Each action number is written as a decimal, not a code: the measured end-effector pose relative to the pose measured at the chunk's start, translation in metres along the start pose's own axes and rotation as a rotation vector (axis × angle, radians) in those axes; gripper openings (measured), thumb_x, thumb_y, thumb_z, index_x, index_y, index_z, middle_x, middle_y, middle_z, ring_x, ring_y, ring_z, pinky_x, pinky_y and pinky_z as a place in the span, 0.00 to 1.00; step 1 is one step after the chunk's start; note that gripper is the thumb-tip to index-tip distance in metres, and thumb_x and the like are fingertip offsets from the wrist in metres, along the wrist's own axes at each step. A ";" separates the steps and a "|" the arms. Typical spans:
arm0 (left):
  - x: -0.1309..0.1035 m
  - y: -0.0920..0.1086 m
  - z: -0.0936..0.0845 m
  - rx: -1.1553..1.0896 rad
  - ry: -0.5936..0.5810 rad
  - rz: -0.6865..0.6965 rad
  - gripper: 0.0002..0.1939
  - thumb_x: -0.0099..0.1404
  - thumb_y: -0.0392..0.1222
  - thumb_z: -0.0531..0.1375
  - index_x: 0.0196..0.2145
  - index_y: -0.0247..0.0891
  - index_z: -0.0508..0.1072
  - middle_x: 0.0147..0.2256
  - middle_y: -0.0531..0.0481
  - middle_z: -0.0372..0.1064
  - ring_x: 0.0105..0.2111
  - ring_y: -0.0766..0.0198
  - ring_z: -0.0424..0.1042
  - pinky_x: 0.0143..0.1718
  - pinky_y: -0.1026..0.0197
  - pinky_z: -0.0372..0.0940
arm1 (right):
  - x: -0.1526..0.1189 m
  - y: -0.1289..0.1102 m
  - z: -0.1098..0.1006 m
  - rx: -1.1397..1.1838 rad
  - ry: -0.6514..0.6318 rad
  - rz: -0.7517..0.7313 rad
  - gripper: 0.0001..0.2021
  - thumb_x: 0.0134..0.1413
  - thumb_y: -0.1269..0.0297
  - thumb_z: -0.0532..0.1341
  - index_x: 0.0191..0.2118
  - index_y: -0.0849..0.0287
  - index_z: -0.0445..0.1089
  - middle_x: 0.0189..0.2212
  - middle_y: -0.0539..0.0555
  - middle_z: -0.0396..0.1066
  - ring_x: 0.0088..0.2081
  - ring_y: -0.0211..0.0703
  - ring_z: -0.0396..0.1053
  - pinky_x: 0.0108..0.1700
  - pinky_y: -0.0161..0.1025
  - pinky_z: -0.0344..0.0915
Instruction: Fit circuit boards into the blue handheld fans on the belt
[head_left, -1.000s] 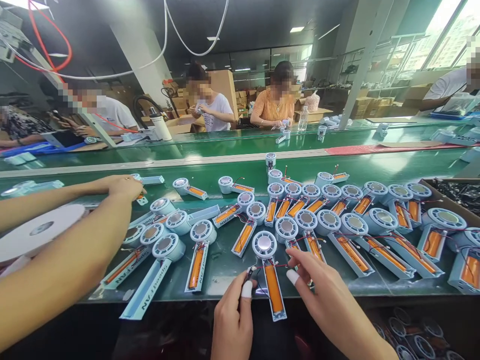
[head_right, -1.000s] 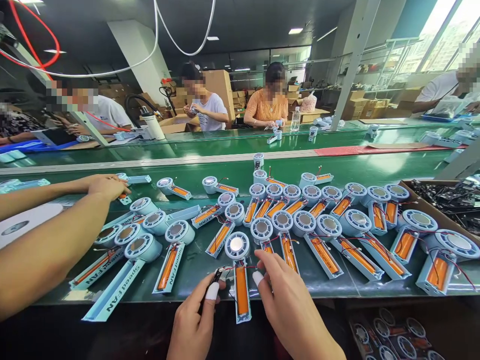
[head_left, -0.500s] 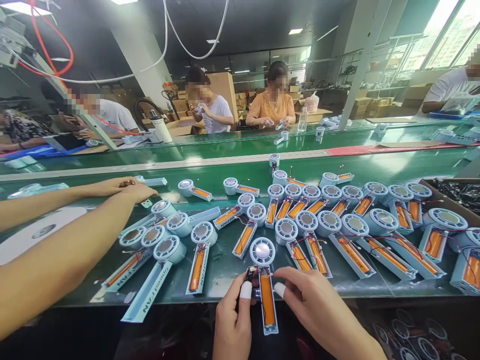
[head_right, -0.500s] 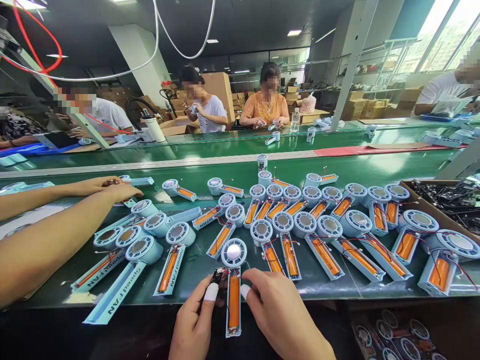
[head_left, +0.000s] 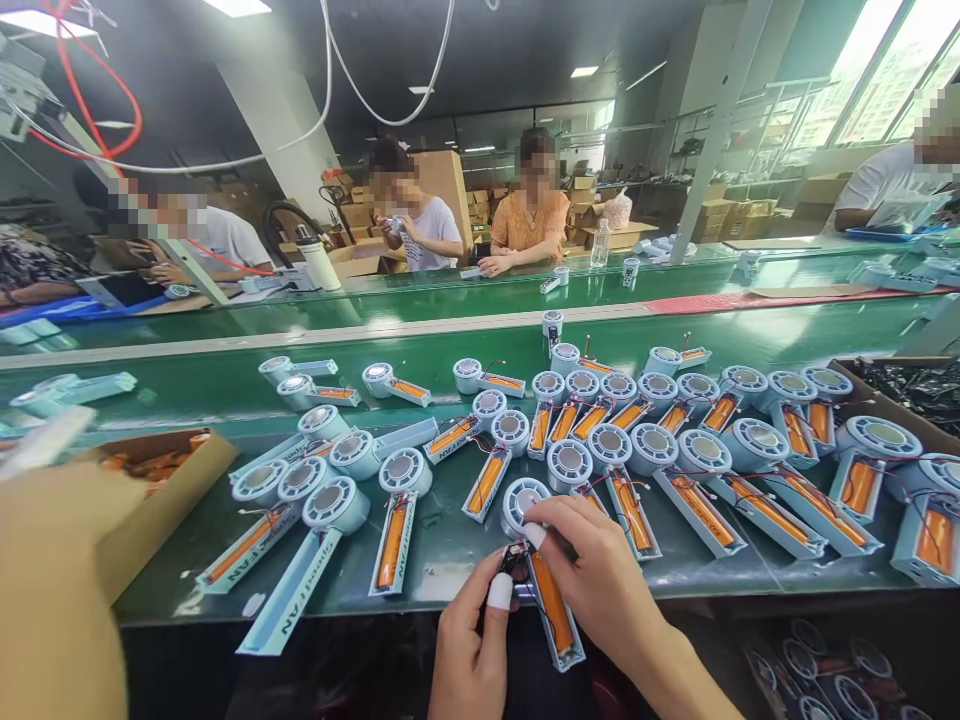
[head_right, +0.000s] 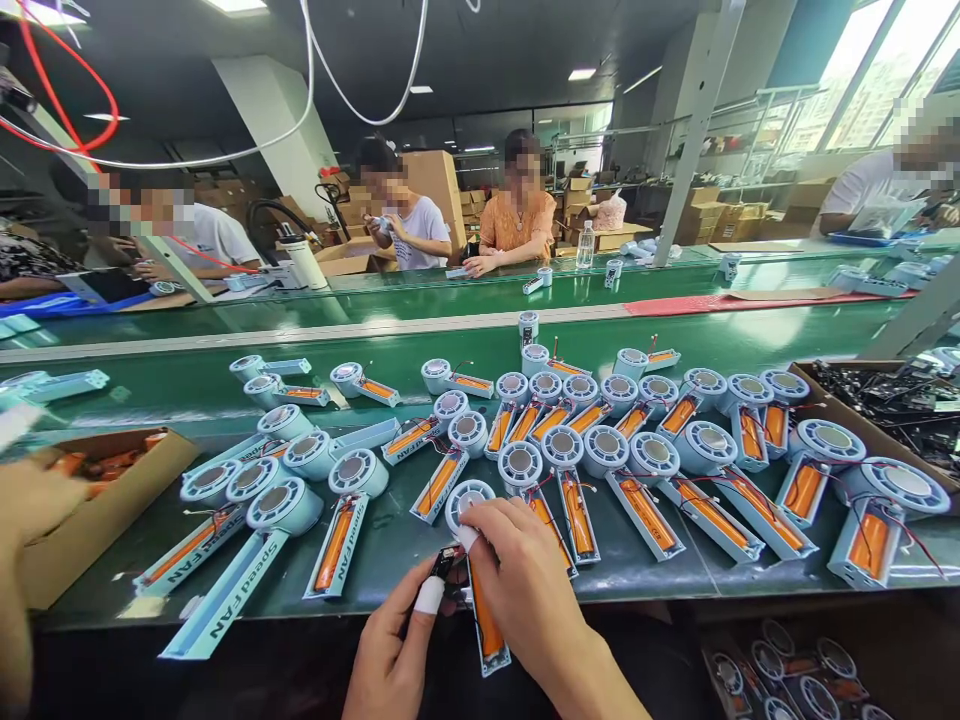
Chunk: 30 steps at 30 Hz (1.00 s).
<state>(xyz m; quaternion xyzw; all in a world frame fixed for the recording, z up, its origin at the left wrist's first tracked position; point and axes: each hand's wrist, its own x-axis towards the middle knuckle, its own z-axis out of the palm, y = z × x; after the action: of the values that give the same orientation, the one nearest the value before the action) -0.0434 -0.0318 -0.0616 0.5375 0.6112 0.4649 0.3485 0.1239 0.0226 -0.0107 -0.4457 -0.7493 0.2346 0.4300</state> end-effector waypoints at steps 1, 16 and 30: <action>0.000 0.001 -0.001 -0.002 0.018 -0.022 0.23 0.68 0.57 0.57 0.51 0.39 0.79 0.51 0.40 0.78 0.47 0.50 0.79 0.47 0.54 0.74 | 0.000 -0.001 0.000 0.031 -0.028 0.021 0.12 0.65 0.72 0.54 0.47 0.54 0.72 0.41 0.53 0.78 0.43 0.45 0.76 0.45 0.39 0.70; -0.011 0.031 0.013 0.080 0.203 -0.007 0.17 0.71 0.54 0.53 0.44 0.43 0.76 0.42 0.44 0.78 0.29 0.59 0.75 0.36 0.57 0.72 | -0.007 -0.007 -0.013 0.178 -0.324 0.182 0.09 0.66 0.72 0.56 0.46 0.52 0.70 0.42 0.49 0.77 0.45 0.41 0.75 0.47 0.35 0.67; -0.005 0.027 0.005 0.011 0.050 -0.145 0.20 0.66 0.59 0.59 0.41 0.40 0.78 0.21 0.53 0.69 0.33 0.54 0.75 0.26 0.64 0.64 | -0.011 -0.006 -0.014 0.121 -0.440 0.039 0.18 0.63 0.78 0.55 0.54 0.52 0.66 0.43 0.50 0.75 0.48 0.43 0.71 0.49 0.38 0.66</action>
<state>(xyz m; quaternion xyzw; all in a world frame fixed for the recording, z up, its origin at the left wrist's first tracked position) -0.0288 -0.0362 -0.0380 0.4820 0.6595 0.4482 0.3630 0.1360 0.0093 -0.0038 -0.3719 -0.8007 0.3789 0.2774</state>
